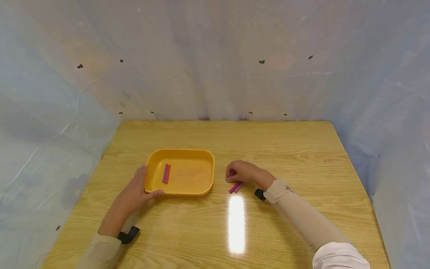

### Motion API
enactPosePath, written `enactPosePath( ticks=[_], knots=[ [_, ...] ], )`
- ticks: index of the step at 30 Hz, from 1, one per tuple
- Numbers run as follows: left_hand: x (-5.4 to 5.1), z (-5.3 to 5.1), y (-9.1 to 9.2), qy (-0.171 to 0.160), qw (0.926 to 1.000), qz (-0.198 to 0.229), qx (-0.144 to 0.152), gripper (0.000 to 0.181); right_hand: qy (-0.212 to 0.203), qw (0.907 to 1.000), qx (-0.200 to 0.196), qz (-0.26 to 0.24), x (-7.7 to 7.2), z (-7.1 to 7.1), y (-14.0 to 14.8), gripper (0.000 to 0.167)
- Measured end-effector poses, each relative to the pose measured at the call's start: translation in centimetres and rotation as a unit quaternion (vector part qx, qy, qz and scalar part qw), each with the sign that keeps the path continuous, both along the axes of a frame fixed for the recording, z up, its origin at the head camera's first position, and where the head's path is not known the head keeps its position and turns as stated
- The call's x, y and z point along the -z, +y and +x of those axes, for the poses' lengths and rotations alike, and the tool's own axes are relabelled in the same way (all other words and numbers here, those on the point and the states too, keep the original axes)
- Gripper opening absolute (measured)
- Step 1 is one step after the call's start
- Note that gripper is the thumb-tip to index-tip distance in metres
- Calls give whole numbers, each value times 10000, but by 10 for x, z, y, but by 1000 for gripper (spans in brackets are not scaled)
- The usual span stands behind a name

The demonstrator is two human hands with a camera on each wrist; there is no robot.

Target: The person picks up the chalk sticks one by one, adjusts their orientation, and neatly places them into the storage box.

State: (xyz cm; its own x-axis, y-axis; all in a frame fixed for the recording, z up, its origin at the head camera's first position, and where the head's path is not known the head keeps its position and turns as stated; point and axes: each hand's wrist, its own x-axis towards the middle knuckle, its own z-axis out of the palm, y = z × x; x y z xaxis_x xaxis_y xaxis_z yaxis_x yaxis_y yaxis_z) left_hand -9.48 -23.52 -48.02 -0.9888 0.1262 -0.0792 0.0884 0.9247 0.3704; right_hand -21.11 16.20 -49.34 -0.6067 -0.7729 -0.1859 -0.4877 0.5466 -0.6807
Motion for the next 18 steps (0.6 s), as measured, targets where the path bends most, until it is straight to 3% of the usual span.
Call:
enactPosePath(
  ticks=[9,18],
  knots=[
    [1,0,-1,12,10000,-17,16,123,-107,9999,-44,-88,2,0,0,8],
    [1,0,-1,29,10000,22,7,123,6,9992,353,-172,-3,-1,2,13]
  ],
)
